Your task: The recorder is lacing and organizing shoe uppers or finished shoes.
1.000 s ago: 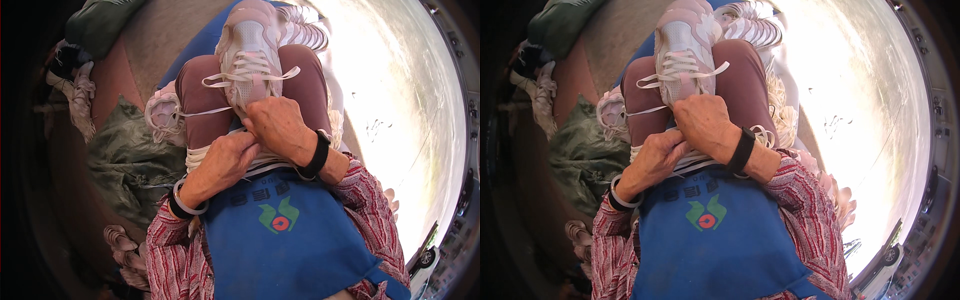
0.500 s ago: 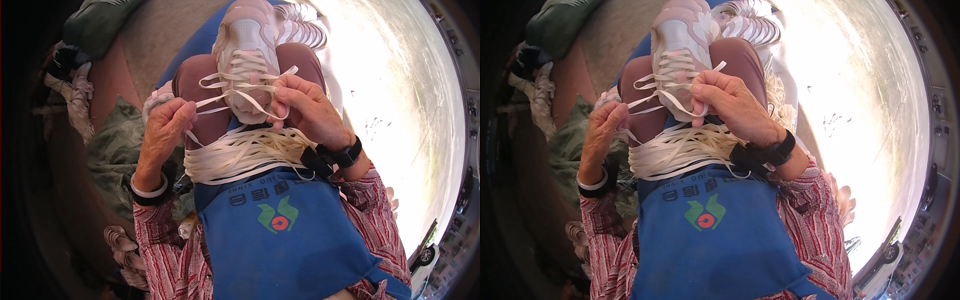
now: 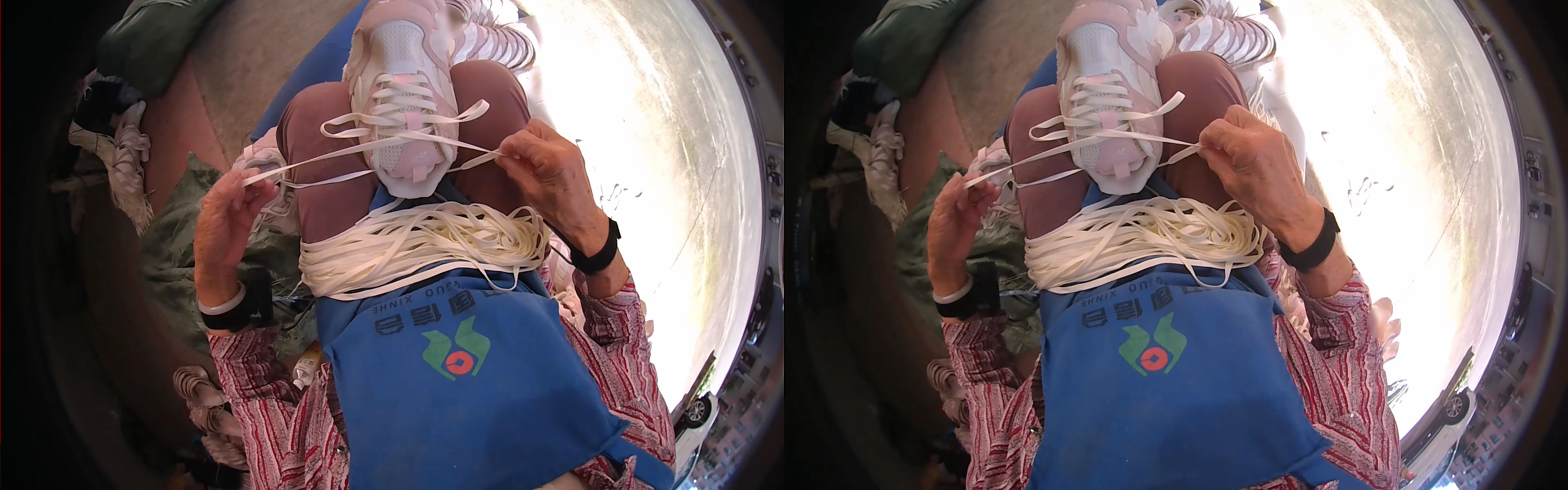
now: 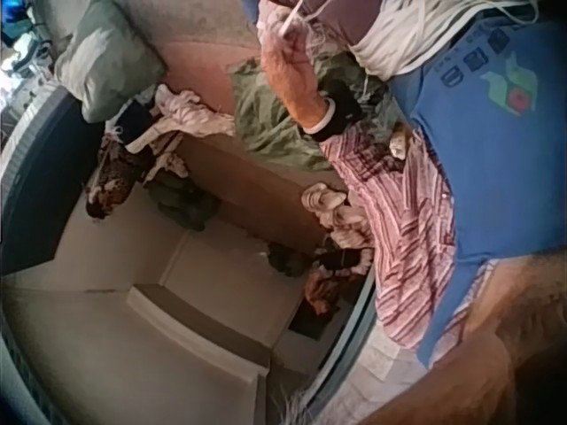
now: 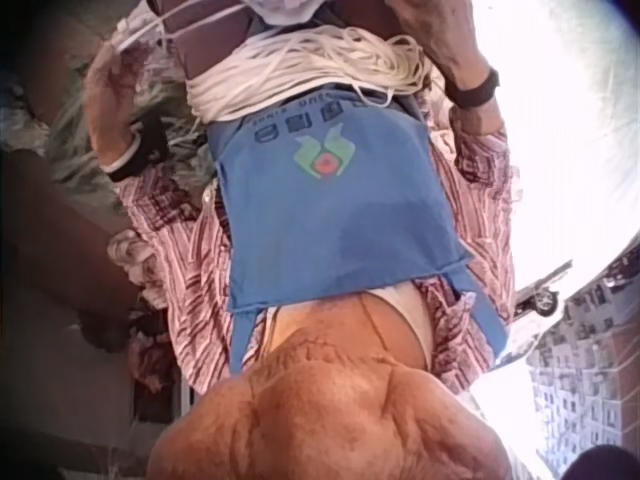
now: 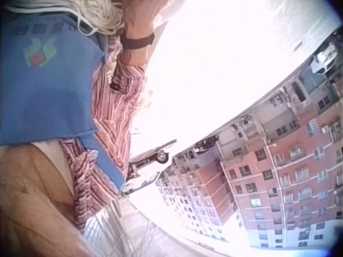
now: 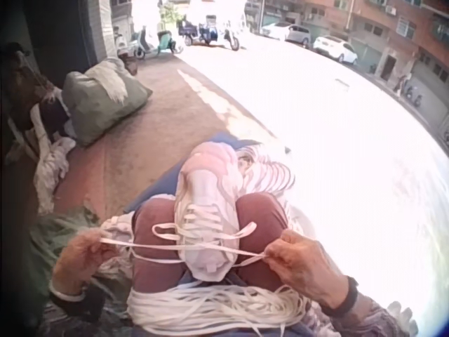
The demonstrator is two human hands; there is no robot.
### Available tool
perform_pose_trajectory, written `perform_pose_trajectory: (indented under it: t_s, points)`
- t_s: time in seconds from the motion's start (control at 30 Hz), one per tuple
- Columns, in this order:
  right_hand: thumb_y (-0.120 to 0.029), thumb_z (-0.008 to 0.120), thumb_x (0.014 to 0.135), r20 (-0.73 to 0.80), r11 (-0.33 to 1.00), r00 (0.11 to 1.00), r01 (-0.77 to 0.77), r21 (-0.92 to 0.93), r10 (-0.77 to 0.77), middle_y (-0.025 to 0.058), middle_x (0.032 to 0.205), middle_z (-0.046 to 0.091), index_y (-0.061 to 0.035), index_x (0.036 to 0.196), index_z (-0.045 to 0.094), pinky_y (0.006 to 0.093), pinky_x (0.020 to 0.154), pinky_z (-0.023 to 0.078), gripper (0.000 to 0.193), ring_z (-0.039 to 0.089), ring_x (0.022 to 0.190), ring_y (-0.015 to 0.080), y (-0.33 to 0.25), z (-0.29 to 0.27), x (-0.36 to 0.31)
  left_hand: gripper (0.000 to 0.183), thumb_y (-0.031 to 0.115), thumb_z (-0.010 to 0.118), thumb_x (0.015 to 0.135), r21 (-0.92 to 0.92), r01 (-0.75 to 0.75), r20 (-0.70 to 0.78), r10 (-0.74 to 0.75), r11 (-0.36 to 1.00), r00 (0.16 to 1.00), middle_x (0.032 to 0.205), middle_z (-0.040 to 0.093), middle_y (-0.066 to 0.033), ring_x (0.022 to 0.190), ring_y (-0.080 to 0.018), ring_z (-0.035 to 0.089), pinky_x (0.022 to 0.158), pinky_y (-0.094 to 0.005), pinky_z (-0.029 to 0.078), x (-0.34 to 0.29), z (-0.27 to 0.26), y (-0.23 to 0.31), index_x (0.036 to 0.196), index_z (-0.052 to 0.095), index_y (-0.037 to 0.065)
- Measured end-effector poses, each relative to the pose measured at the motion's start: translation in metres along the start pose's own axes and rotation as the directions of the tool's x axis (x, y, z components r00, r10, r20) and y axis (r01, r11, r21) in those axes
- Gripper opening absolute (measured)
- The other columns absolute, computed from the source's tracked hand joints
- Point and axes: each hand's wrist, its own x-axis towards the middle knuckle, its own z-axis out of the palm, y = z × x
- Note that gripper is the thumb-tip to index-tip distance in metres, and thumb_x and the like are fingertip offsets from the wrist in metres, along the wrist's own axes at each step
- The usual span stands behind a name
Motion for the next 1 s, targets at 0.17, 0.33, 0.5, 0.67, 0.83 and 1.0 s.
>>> perform_pose_trajectory:
  t_s: [0.17,0.33,0.5,0.67,0.83,1.0]
  points:
    - [-0.003,0.069,0.083,-0.105,0.993,0.988,-0.115,0.013,0.116,0.0109,0.081,0.062,-0.0007,0.088,0.067,0.0347,0.064,0.049,0.006,0.062,0.069,0.0265,-0.007,-0.008,-0.004,0.038,0.019,0.043,0.104,-0.591,-0.176,0.224,0.370,0.787,0.902,0.087,0.061,-0.0049,0.098,-0.0243,0.061,0.111,-0.0505,0.041,-0.002,0.024,0.007,0.067,0.044,0.011]
    - [-0.005,0.066,0.085,0.066,0.983,0.984,-0.159,-0.095,0.165,0.0129,0.083,0.063,-0.0003,0.092,0.069,0.0354,0.066,0.050,0.009,0.063,0.069,0.0293,0.001,-0.014,-0.020,0.036,0.017,0.046,0.102,-0.492,0.030,0.630,0.332,0.870,0.702,0.072,0.051,-0.0014,0.070,-0.0158,0.052,0.077,-0.0349,0.049,0.000,0.038,0.017,0.066,0.044,0.011]
    - [-0.003,0.063,0.085,0.026,0.962,0.963,-0.267,-0.062,0.269,0.0163,0.084,0.063,-0.0009,0.097,0.067,0.0388,0.066,0.049,0.013,0.062,0.070,0.0312,-0.001,-0.019,-0.019,0.034,0.021,0.063,0.094,0.626,-0.523,0.452,0.277,0.579,0.848,0.065,0.047,0.0000,0.064,-0.0128,0.046,0.062,-0.0282,0.038,-0.008,0.056,0.023,0.066,0.050,0.005]
    - [-0.002,0.063,0.088,-0.165,0.984,0.976,-0.156,-0.089,0.140,0.0145,0.086,0.063,0.0008,0.098,0.067,0.0345,0.063,0.048,0.012,0.061,0.069,0.0249,0.003,-0.009,-0.018,0.011,0.004,0.066,0.089,0.728,-0.632,0.546,0.334,0.265,0.768,0.074,0.060,-0.0082,0.070,-0.0204,0.059,0.064,-0.0333,0.046,-0.016,0.084,0.021,0.094,0.057,0.003]
    - [-0.003,0.064,0.087,-0.164,0.988,0.976,-0.150,-0.027,0.144,0.0139,0.081,0.060,0.0002,0.096,0.068,0.0346,0.064,0.048,0.010,0.061,0.071,0.0261,0.013,0.002,-0.025,0.012,0.003,0.066,0.088,0.790,-0.562,0.504,0.263,0.244,0.823,0.089,0.068,-0.0148,0.082,-0.0277,0.067,0.070,-0.0366,0.051,-0.019,0.080,0.009,0.099,0.061,0.002]
    - [-0.003,0.066,0.084,-0.090,0.956,0.976,-0.173,0.237,0.199,0.0062,0.077,0.058,0.0005,0.093,0.069,0.0287,0.060,0.043,0.010,0.053,0.065,0.0136,0.005,-0.011,-0.031,0.009,0.003,0.063,0.089,0.729,-0.683,0.641,0.392,-0.041,0.660,0.093,0.069,-0.0158,0.086,-0.0304,0.068,0.072,-0.0377,0.052,-0.015,0.087,0.012,0.097,0.062,0.001]
